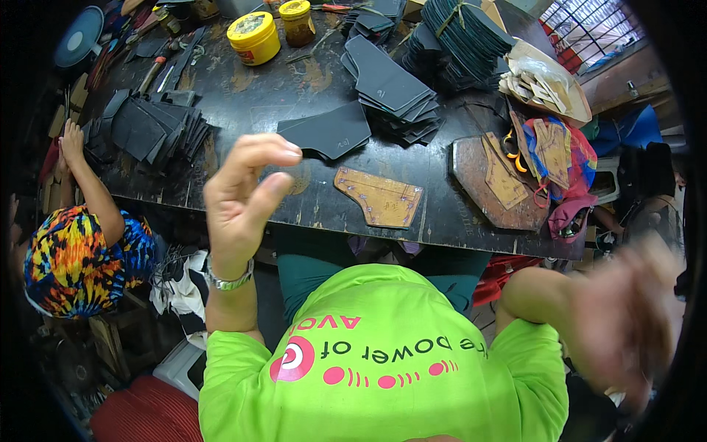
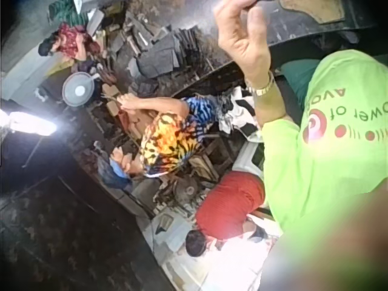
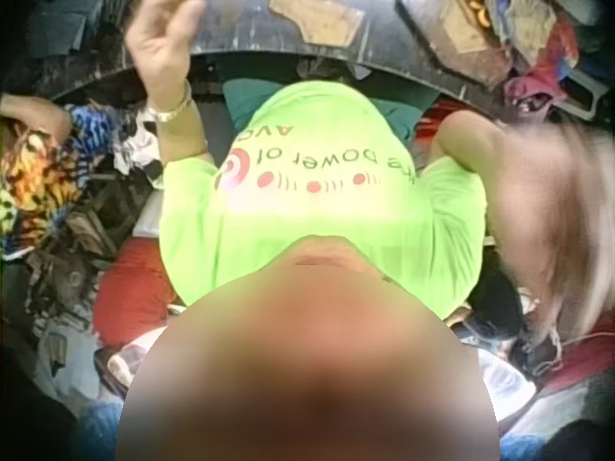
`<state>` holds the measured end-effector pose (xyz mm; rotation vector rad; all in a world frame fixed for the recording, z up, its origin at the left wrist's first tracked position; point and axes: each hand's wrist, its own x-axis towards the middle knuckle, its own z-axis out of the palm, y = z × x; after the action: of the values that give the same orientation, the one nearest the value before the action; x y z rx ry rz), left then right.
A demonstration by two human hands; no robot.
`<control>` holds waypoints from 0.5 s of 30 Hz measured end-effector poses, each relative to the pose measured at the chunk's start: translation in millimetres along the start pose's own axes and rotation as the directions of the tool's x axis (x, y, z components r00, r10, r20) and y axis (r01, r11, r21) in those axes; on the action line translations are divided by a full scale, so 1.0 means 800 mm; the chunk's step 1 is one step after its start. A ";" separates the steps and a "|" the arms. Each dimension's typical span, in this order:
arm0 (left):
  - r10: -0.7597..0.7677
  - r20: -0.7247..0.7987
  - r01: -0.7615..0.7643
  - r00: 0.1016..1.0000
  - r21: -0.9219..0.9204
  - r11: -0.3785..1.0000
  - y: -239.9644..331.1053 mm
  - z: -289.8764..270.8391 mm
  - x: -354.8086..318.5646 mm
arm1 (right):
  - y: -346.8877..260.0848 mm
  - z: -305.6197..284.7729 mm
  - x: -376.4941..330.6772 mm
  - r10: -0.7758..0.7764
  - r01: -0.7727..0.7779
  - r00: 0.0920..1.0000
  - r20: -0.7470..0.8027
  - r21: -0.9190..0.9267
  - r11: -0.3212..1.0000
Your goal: The person repeatedly places a cardboard template on dark sheet material and uses a small pointed tool to mark the material along the template edges. They remove the template, set it aside, and repeat the process on additional sheets.
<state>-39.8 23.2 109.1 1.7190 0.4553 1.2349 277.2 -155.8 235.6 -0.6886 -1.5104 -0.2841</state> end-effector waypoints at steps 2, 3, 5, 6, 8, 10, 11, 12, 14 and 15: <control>-0.146 -0.040 0.150 0.989 0.341 0.928 -0.021 0.001 -0.013 | 0.049 0.031 -0.073 0.525 -0.458 0.782 0.336 -0.262 0.849; -0.151 -0.017 0.142 0.988 0.453 0.880 -0.034 0.002 -0.019 | 0.081 0.055 -0.113 0.718 -0.574 0.504 0.481 -0.434 0.694; -0.171 0.001 0.141 0.985 0.566 0.812 -0.059 0.002 -0.027 | 0.112 0.097 -0.180 0.674 -0.385 0.448 0.587 -0.554 0.738; -0.183 -0.010 0.156 0.983 0.571 0.806 -0.071 0.002 -0.032 | 0.116 0.097 -0.199 0.692 -0.331 0.421 0.586 -0.611 0.719; -0.179 -0.049 0.173 0.983 0.595 0.785 -0.094 0.000 -0.038 | 0.122 0.097 -0.226 0.719 -0.313 0.395 0.572 -0.652 0.691; -0.153 -0.091 0.176 0.984 0.629 0.757 -0.113 -0.002 -0.037 | 0.126 0.091 -0.236 0.751 -0.407 0.363 0.551 -0.632 0.660; -0.126 -0.099 0.160 0.987 0.658 0.736 -0.121 -0.004 -0.036 | 0.128 0.089 -0.239 0.755 -0.457 0.357 0.550 -0.602 0.655; -0.103 -0.108 0.149 0.989 0.682 0.716 -0.129 -0.004 -0.033 | 0.132 0.088 -0.240 0.804 -0.516 0.266 0.531 -0.626 0.584; -0.066 -0.134 0.142 0.989 0.707 0.693 -0.142 0.000 -0.030 | 0.143 0.089 -0.244 0.818 -0.627 0.194 0.542 -0.572 0.528; -0.053 -0.151 0.145 0.987 0.711 0.688 -0.148 0.003 -0.029 | 0.149 0.093 -0.247 0.845 -0.721 0.104 0.524 -0.546 0.427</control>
<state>-22.8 63.1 -3.1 2.2323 1.2284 1.1506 270.7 -67.7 10.2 -1.8458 -1.6121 0.9026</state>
